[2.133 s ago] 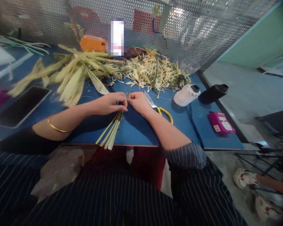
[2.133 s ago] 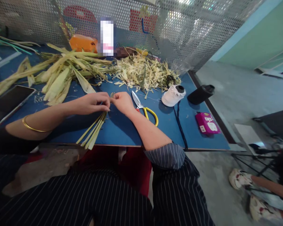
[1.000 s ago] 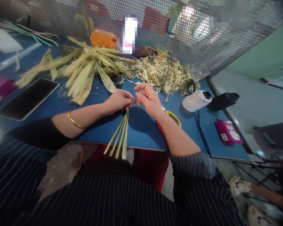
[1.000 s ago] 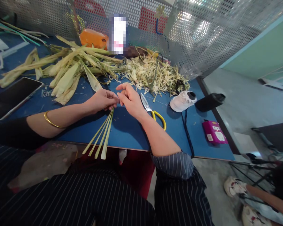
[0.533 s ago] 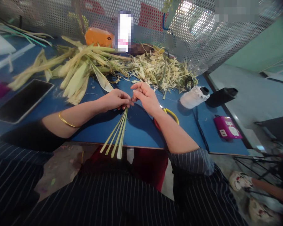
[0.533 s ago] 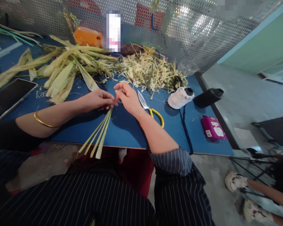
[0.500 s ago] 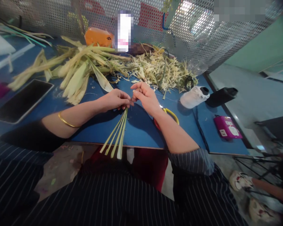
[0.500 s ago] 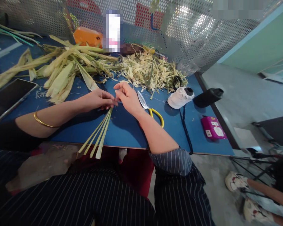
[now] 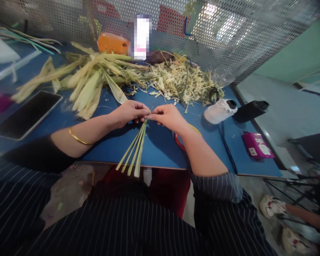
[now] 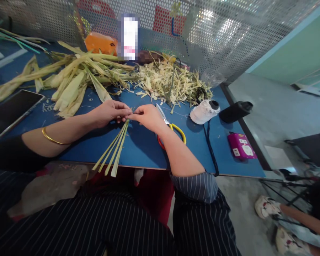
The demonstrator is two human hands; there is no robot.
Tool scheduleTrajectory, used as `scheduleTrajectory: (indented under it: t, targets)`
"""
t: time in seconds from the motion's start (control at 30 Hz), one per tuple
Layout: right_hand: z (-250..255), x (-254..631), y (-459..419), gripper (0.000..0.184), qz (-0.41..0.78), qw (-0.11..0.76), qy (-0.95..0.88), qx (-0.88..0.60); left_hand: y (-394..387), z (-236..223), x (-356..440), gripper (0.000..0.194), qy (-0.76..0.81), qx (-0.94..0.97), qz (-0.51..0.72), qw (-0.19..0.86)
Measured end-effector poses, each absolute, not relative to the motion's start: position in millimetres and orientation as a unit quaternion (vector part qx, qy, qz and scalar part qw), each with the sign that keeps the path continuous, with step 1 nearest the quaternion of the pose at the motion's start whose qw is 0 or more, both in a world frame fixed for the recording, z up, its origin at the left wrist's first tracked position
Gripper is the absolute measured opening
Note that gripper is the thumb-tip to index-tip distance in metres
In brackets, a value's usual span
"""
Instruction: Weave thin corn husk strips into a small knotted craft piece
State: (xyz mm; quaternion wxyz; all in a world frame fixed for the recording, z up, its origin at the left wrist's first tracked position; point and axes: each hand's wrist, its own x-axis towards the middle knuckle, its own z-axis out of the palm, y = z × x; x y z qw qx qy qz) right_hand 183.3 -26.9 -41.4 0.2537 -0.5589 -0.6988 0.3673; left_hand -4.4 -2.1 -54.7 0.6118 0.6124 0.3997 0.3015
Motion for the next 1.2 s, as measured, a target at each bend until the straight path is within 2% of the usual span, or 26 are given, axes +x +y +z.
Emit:
scheduleTrajectory:
  t: [0.33,0.53,0.7,0.87,0.93,1.0,1.07,1.2]
  targets:
    - [-48,176,-27,0.020,0.450,0.299,-0.646,-0.539,-1,-56,-4,0.019,0.412,0.595,0.320,0.612]
    - [-41,186,-26,0.017,0.383,0.309,-0.690,-0.531,-2,-52,-3,0.027,0.435,0.558,0.325,0.627]
    - [-38,187,-28,0.017,0.339,0.267,-0.755,-0.494,0,-54,-5,0.026,0.425,0.559,0.329,0.631]
    - [-34,188,-28,0.016,0.352,0.219,-0.770,-0.486,1,-53,-6,0.023,0.420,0.578,0.327,0.618]
    - [-38,188,-26,0.016,0.346,0.258,-0.750,-0.502,0,-53,-6,0.022,0.421,0.591,0.332,0.603]
    - [-44,186,-22,0.012,0.343,0.342,-0.707,-0.515,0,-53,-6,0.021,0.417,0.608,0.337,0.586]
    - [-51,183,-19,0.022,0.371,0.399,-0.668,-0.506,1,-53,-6,0.019,0.408,0.626,0.338,0.572]
    - [-60,177,-16,0.033,0.435,0.366,-0.676,-0.470,3,-55,-6,0.017,0.394,0.663,0.333,0.543]
